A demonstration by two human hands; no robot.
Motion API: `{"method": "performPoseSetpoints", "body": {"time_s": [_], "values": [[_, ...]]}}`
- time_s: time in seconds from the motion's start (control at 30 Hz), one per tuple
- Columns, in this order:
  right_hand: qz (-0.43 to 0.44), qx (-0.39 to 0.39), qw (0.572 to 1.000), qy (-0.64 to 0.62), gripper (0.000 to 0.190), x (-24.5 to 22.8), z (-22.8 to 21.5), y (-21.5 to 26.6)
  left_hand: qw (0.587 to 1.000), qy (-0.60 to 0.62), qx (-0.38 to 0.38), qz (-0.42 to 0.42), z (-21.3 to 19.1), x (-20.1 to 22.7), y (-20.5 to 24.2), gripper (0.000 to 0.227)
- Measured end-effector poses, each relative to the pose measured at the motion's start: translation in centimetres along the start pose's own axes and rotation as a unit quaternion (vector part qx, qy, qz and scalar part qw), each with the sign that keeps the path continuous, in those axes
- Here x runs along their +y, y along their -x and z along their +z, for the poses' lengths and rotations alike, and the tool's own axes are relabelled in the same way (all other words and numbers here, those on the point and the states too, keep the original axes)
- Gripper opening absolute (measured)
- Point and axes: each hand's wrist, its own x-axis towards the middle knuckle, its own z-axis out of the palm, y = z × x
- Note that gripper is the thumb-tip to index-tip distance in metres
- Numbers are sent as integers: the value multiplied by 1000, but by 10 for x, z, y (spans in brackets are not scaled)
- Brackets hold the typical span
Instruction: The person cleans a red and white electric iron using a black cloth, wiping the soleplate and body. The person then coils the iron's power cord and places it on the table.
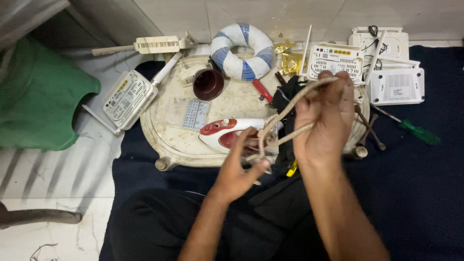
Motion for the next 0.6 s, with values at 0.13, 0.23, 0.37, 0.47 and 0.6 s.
{"method": "performPoseSetpoints", "body": {"time_s": [0.13, 0.23, 0.37, 0.47, 0.6], "values": [[75, 97, 992, -17, 23, 8, 21, 6, 981, -171, 40, 81, 12, 6, -1, 74], [109, 18, 994, -22, 21, 8, 25, 10, 967, -221, 85, 89, 14, 9, -2, 68], [92, -104, 989, -41, 20, 21, 17, 25, 985, -99, 111, 89, 17, 7, 0, 62], [132, -120, 984, 1, 36, 40, 8, 35, 990, -22, 117, 72, 19, -1, 4, 51], [102, -206, 962, 145, 61, 53, -7, 37, 973, 154, 134, -104, 10, -11, 2, 37]]}}
